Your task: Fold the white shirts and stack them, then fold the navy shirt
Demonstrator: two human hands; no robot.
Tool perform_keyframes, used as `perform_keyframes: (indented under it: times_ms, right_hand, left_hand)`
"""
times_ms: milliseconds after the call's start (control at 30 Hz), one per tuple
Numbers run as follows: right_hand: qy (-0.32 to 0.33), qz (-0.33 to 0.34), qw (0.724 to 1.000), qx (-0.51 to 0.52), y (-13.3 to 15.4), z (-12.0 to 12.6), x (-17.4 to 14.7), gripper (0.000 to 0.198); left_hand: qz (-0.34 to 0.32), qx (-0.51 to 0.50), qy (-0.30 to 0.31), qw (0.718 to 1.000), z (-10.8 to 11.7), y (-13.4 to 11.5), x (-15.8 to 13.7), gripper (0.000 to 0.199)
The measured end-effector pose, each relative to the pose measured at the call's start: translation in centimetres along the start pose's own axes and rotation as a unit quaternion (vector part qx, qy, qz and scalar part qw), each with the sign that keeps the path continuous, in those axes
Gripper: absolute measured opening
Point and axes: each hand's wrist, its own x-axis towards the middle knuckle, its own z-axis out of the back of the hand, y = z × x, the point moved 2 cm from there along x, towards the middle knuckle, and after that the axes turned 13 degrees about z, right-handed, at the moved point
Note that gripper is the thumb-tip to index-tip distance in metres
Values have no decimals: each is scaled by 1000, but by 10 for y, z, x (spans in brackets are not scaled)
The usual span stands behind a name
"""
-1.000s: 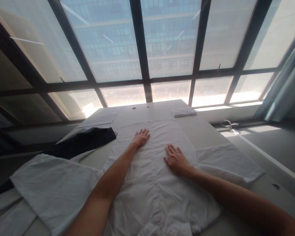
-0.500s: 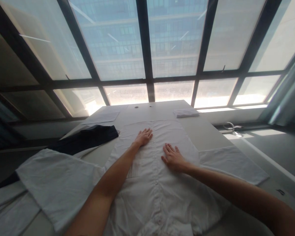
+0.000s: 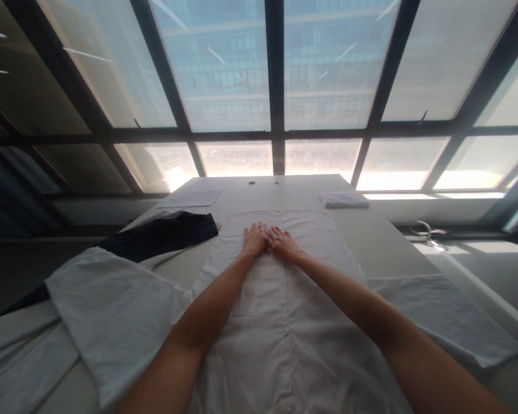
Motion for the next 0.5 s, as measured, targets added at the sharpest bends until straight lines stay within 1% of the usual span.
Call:
perform_keyframes:
  times_ms: [100, 233, 300, 400, 500]
  right_hand:
    - [28, -17, 999, -12, -26, 1, 15, 67]
    - [46, -78, 995, -32, -72, 10, 24, 64]
    - [42, -112, 992, -35, -99, 17, 21, 65]
    - [30, -159, 986, -42, -136, 29, 9, 64]
    - [17, -198, 979, -50, -163, 40, -9, 63]
  left_hand:
    - [25, -13, -6, 1000, 2, 1, -1, 52]
    - [38, -21, -3, 999, 4, -3, -2, 52]
    - [42, -25, -4, 999, 4, -3, -1, 52]
    - [41, -30, -1, 999, 2, -3, 0, 54]
    - [43, -32, 3, 999, 0, -2, 1, 54]
